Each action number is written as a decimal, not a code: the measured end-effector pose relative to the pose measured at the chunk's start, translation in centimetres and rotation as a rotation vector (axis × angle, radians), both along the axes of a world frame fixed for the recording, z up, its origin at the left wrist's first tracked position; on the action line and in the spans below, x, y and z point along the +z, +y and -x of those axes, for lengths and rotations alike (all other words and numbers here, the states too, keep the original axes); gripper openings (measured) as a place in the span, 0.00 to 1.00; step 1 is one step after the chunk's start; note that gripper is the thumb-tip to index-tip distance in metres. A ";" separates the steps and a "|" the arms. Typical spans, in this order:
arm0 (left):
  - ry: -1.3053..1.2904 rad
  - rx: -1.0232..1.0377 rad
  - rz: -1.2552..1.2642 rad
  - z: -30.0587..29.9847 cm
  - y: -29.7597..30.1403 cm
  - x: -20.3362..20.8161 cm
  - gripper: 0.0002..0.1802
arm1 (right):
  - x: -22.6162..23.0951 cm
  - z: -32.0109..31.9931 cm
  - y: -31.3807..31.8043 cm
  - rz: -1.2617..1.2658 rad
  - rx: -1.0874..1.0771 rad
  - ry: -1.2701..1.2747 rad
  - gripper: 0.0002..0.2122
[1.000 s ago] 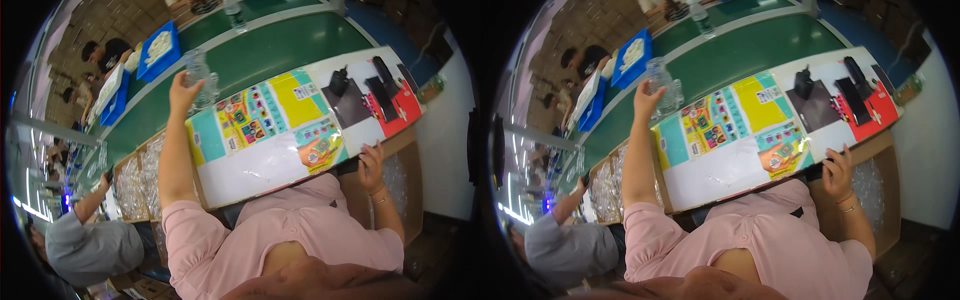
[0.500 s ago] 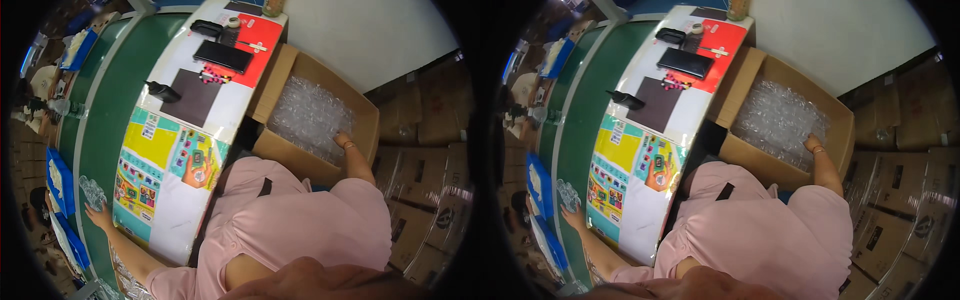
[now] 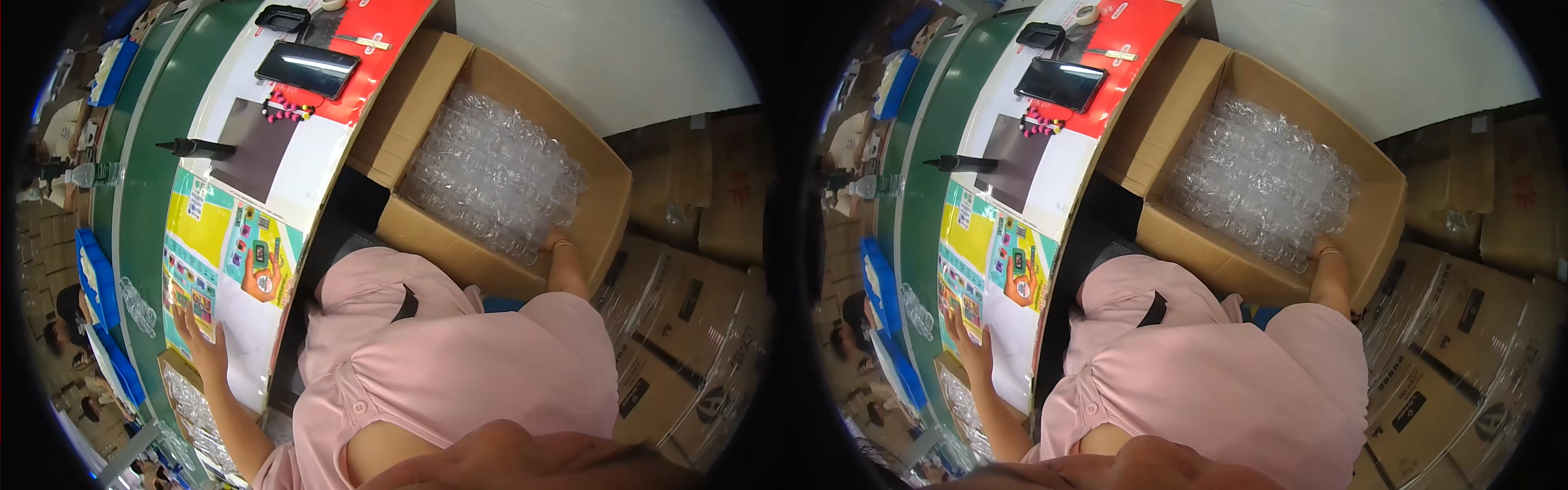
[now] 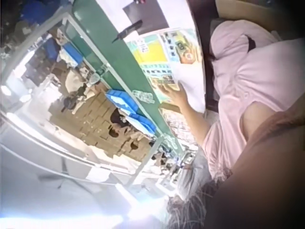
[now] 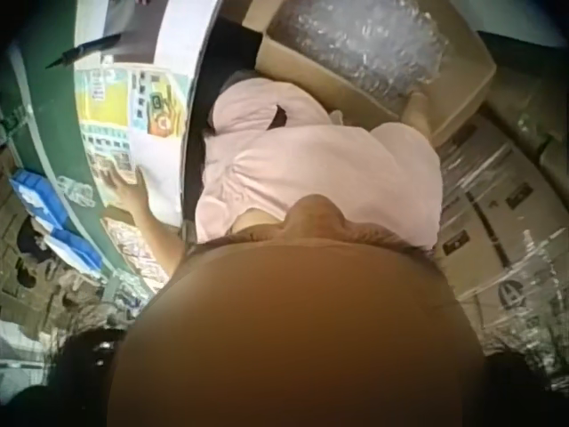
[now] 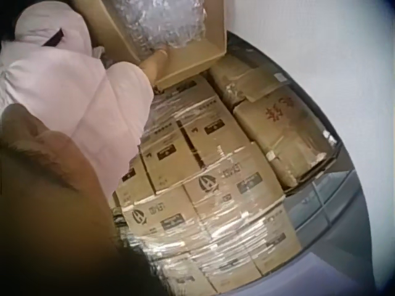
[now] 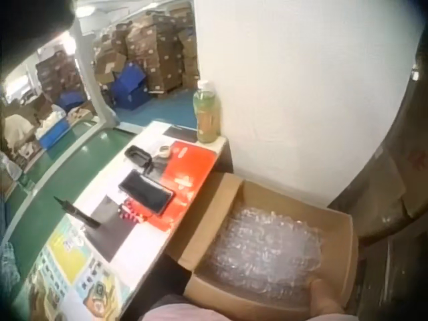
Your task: Applying glue to small parts and wrapping glass mugs in bubble wrap before boxing them on an assembly line.
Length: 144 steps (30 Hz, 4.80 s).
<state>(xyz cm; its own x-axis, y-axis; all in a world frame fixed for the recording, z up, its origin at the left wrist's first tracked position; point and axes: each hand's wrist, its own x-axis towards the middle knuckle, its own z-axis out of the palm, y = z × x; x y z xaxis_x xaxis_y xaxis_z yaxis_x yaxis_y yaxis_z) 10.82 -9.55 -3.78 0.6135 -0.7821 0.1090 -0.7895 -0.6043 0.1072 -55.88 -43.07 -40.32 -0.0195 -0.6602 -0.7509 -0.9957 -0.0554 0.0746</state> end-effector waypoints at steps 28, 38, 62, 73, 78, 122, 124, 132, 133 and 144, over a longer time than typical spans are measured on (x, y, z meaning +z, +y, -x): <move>0.370 -1.179 0.263 19.1 -19.2 -1.1 0.34 | 10.0 -24.1 -4.4 -0.235 -0.788 -1.190 0.17; 0.415 -0.797 0.069 17.8 -18.4 0.6 0.41 | -5.3 -30.9 -6.0 -0.185 -1.205 -1.335 0.20; 0.391 -0.320 1.559 4.3 3.3 25.6 0.34 | 37.7 -47.2 11.2 -0.040 0.777 -1.577 0.39; 0.312 -0.127 1.353 0.0 10.4 27.5 0.60 | 33.0 -66.4 24.2 -0.162 1.573 -1.303 0.37; 0.172 -0.103 1.333 -1.7 11.8 25.6 0.62 | 38.0 -70.9 23.0 -0.207 2.022 -0.731 0.26; 0.295 -0.297 1.505 -3.8 10.8 27.5 0.29 | 44.4 -67.1 12.6 0.497 1.163 -2.006 0.12; 0.242 -0.331 1.627 -3.5 10.7 29.4 0.26 | 46.2 -67.4 12.0 0.410 1.069 -2.151 0.13; -0.114 -0.034 1.740 -5.1 14.8 30.9 0.29 | 57.3 -65.4 18.7 -0.005 1.246 -2.110 0.21; -0.101 -0.264 1.700 -6.0 15.3 29.9 0.21 | 57.9 -65.2 20.2 0.112 1.448 -1.947 0.25; 0.328 0.261 1.340 -8.8 15.5 8.1 0.24 | 53.3 -67.8 25.5 -0.077 1.625 -1.799 0.26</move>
